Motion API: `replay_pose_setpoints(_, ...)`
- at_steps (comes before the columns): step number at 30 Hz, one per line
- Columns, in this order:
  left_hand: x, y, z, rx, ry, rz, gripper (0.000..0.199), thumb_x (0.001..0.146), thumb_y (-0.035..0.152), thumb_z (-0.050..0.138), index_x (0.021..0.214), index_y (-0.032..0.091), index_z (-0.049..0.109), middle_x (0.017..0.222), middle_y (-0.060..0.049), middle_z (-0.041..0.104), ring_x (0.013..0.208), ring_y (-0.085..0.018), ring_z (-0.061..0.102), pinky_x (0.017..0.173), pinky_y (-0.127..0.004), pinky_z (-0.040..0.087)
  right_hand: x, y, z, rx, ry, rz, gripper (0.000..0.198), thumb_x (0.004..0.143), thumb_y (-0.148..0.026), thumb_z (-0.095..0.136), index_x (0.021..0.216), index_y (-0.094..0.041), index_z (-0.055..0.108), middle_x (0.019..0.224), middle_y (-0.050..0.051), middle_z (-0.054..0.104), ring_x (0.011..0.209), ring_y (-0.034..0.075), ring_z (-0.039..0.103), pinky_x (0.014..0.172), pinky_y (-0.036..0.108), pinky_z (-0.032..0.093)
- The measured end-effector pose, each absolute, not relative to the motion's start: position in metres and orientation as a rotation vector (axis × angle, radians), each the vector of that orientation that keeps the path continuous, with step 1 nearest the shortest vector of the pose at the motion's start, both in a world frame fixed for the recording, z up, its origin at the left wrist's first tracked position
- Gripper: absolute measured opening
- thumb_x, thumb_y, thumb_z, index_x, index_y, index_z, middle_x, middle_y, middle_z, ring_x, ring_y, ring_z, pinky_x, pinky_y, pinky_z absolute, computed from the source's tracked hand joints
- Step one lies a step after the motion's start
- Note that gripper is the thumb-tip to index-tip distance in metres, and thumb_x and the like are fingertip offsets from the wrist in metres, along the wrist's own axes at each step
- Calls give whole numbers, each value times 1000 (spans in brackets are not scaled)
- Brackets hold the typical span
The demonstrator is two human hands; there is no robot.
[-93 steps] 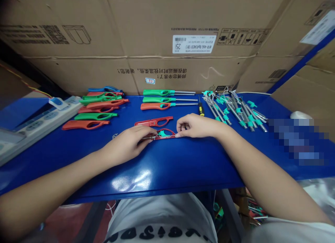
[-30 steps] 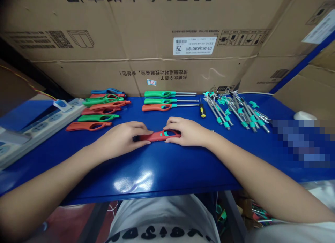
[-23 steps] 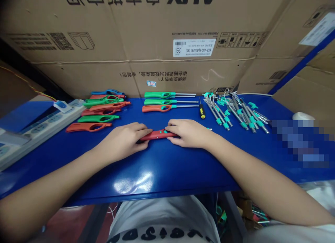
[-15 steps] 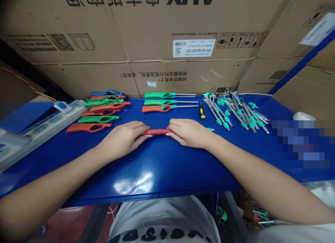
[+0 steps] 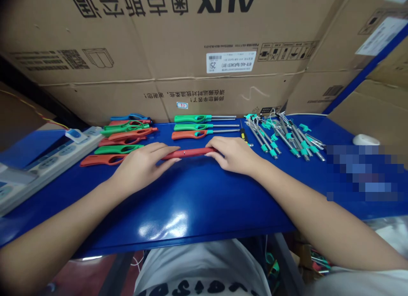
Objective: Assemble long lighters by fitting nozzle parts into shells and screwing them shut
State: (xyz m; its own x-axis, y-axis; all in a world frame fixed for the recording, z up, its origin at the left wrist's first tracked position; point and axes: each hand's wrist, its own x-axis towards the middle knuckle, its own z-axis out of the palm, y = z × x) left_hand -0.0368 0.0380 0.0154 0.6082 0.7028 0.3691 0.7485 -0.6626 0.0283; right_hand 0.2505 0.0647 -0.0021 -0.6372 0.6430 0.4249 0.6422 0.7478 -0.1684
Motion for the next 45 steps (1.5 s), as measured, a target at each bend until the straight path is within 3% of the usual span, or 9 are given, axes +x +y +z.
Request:
replay_pose_setpoints(3,-36,37,14,-2726,-1260,-539,41,98,34,59,136,18,59,116,-11,70,99,-26,70,81,-35,56,247,63,0,-1048,-2527,4,23,101,-34,50,108,-18,65,103,9,75,91,24,70,75,34,50)
replay_pose_setpoints(7,-35,35,13,-2871,-1226,-524,35,96,25,57,130,20,61,114,-9,72,97,-25,71,78,-33,56,243,63,4,-1048,-2630,118,27,104,-35,45,110,-17,63,109,11,71,100,25,67,83,37,52)
replay_pose_setpoints(15,-31,31,15,-2936,-1220,-553,38,101,46,50,126,21,67,106,-7,76,93,-24,72,77,-31,54,248,69,-5,-728,-2629,240,40,100,-40,56,136,-21,59,134,11,66,125,25,61,107,42,48)
replay_pose_setpoints(22,-32,34,12,-3056,-1175,-580,41,102,48,48,130,22,65,119,-5,75,102,-21,73,85,-28,55,244,65,-6,-606,-2543,116,30,102,-27,49,121,-19,70,113,11,76,104,23,71,93,41,55)
replay_pose_setpoints(27,-35,39,12,-2917,-1126,-452,45,102,53,46,128,23,67,110,-5,78,95,-23,74,81,-30,55,247,65,1,-662,-2646,143,32,101,-32,54,125,-19,69,118,11,75,109,25,69,99,43,51)
replay_pose_setpoints(36,-33,34,11,-2904,-1224,-467,37,102,45,50,126,23,66,114,-6,75,98,-22,72,77,-29,54,248,67,-8,-750,-2678,-111,31,102,-29,46,106,-16,74,95,11,79,81,23,69,81,37,48)
replay_pose_setpoints(41,-26,27,8,-2898,-1205,-369,30,101,37,50,120,21,67,105,-6,74,88,-21,73,70,-28,53,230,54,-7,-732,-2754,-160,35,105,-31,41,104,-14,72,95,12,78,80,22,69,82,36,46)
replay_pose_setpoints(45,-27,27,8,-2838,-1223,-350,27,100,35,52,117,22,69,103,-5,75,88,-23,73,67,-29,51,235,56,3,-876,-2777,-47,31,101,-41,52,108,-16,69,98,10,76,89,24,69,84,37,46)
